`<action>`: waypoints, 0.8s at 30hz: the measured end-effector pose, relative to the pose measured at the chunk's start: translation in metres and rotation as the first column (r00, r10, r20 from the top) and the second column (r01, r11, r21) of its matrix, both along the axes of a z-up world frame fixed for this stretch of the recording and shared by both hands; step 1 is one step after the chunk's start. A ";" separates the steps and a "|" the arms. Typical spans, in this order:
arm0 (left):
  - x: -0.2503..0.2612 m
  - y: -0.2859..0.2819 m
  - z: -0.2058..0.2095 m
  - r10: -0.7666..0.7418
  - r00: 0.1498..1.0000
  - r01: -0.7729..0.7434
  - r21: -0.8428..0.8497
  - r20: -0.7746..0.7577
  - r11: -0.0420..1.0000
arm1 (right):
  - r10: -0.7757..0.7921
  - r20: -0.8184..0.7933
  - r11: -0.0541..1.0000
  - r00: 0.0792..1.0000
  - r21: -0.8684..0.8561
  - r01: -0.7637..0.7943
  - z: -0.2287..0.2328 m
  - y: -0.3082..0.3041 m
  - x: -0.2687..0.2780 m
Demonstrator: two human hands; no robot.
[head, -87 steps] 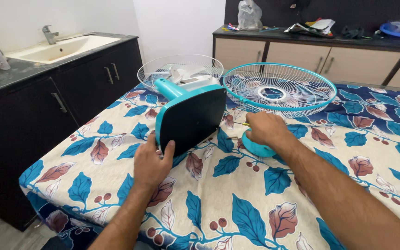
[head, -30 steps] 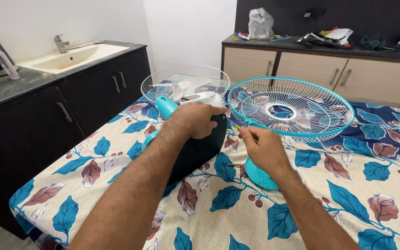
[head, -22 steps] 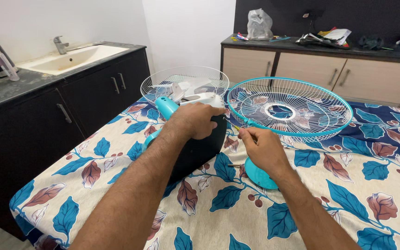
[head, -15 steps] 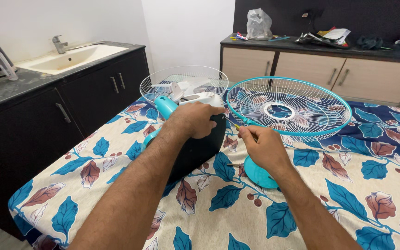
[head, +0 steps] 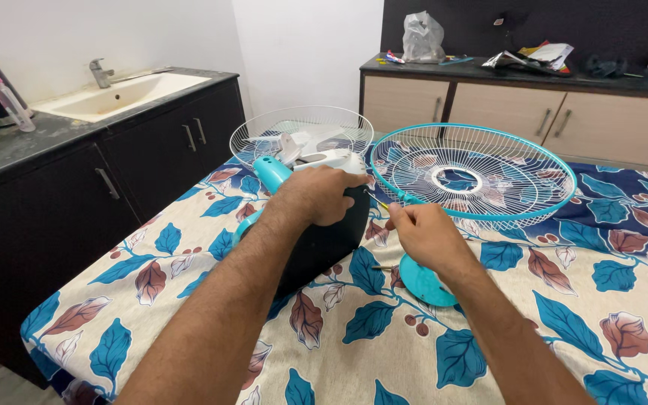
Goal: The person uses a screwdriver to remove screws from a teal and white pedestal fan. They detach the front grille, remove the fan blade, and then unscrew and remove the rear cover from the fan's base, exposing the internal components.
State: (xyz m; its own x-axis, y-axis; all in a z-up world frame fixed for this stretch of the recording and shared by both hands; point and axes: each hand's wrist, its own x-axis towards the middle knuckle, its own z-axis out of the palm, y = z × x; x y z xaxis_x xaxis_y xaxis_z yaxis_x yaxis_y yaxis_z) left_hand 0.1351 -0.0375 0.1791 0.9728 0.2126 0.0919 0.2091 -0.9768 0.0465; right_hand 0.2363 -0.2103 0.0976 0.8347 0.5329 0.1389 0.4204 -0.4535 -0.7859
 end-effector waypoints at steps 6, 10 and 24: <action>-0.001 0.001 -0.001 -0.017 1.000 0.017 0.003 0.019 1.000 | 0.080 0.278 0.992 0.957 -0.114 -0.050 0.012 0.000 0.008; 0.000 0.002 -0.001 -0.023 0.999 0.023 -0.003 0.036 1.000 | 0.023 0.491 0.993 0.871 -0.110 0.036 0.012 -0.003 -0.009; 0.001 0.004 0.000 -0.009 1.000 0.009 -0.017 0.025 1.000 | 0.175 0.780 0.970 0.601 -0.241 0.031 0.024 -0.003 -0.018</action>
State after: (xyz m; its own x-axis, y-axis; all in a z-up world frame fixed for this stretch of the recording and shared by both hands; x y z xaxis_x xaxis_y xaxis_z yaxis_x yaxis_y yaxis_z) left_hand 0.1360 -0.0339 0.1789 0.9721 0.2059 0.1124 0.1991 -0.9776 0.0684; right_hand 0.2179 -0.2137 0.1216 0.4069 0.6866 0.6025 0.8665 -0.4990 -0.0166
